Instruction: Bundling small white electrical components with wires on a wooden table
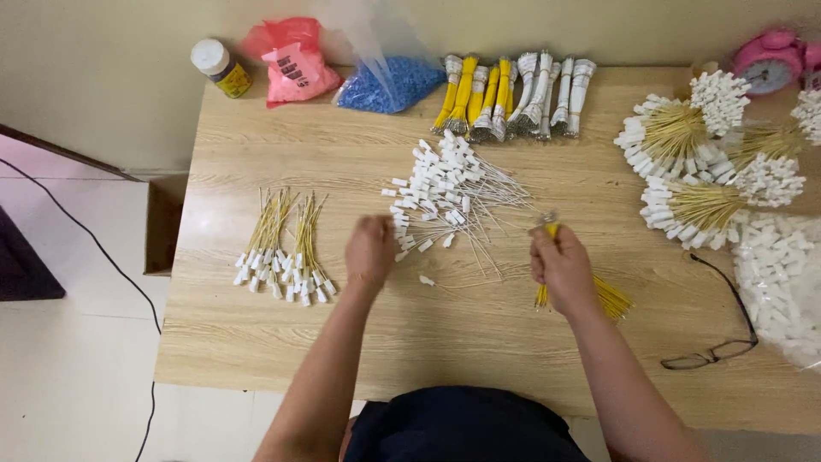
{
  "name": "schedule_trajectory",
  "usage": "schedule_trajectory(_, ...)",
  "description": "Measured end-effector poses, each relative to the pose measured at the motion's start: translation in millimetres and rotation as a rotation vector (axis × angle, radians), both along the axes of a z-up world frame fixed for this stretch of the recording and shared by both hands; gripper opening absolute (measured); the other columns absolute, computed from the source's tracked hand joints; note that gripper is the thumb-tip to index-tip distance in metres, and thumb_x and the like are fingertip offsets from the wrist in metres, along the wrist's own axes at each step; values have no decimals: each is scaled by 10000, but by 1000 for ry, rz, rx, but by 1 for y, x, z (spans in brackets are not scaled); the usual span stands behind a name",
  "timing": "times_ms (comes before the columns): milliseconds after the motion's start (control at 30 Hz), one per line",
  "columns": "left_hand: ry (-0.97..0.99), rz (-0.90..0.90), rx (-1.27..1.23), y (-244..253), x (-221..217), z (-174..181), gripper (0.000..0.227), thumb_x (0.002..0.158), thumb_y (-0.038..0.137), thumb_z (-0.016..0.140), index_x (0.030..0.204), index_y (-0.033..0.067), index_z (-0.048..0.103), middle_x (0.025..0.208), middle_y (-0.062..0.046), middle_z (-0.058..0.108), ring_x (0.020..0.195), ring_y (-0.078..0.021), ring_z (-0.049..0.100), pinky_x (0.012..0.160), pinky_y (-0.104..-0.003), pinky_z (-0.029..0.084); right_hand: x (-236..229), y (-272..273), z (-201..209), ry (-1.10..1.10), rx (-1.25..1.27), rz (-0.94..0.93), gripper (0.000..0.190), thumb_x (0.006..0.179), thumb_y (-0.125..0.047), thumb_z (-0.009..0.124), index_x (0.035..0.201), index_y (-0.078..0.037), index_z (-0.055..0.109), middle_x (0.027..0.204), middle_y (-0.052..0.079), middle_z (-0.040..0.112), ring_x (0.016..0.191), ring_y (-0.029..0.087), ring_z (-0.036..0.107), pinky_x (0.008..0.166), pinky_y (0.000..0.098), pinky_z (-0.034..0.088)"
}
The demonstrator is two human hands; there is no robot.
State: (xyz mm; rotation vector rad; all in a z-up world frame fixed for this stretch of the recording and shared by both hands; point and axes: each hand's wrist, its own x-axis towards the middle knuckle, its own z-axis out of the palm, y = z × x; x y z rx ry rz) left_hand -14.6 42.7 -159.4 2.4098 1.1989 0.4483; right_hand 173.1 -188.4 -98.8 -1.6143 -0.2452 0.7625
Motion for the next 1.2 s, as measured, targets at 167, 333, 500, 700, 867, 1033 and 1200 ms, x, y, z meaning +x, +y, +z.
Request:
schedule_trajectory(167,26,-13,-66,62,32,-39,278,856,226,640,1131,185,656,1097,-50,563,920,-339,655,745,-446,579,-11,6,9,84,6,-3,134,952,-151,611,910,-59,524,653,-3,406,398,56,393,316,182,324)
schedule_trajectory(333,185,-71,-118,73,43,-46,192,847,266,656,1030,242,709,1151,29,570,1022,-303,635,865,-434,566,-18,13,29,144,72,-8,145,908,-118,655,865,-68,526,602,-36,355,374,28,344,305,164,290)
schedule_trajectory(500,-33,-74,-184,71,28,-19,215,837,305,716,1043,249,688,985,10,709,916,-192,695,803,-376,551,-23,18,50,174,154,31,141,873,-93,684,859,-75,545,604,-15,392,386,39,368,318,165,304)
schedule_trajectory(700,-587,-161,-239,2,21,118,151,886,104,699,1035,96,725,837,-84,653,751,-186,669,630,-281,573,-37,21,89,88,244,74,180,878,-86,695,776,-87,547,553,-23,366,409,37,348,353,179,282)
schedule_trajectory(867,-644,-383,-444,-58,24,159,184,858,103,697,1034,138,739,792,-57,648,715,-155,632,616,-276,560,-48,20,139,-107,260,130,178,848,-21,716,742,-51,577,546,-1,426,469,54,377,409,189,309)
schedule_trajectory(1033,-771,-409,-723,-89,27,171,113,875,96,691,981,68,720,711,-10,602,662,-60,561,590,-223,536,-46,12,147,-241,158,198,111,839,-28,713,771,-29,625,553,1,450,501,65,394,440,199,314)
schedule_trajectory(1200,-809,-406,-876,-93,26,160,72,901,78,639,937,37,686,672,-51,596,611,-110,603,560,-234,550,-52,10,151,-240,173,203,93,819,-35,735,867,2,663,633,21,517,588,91,430,510,213,371)
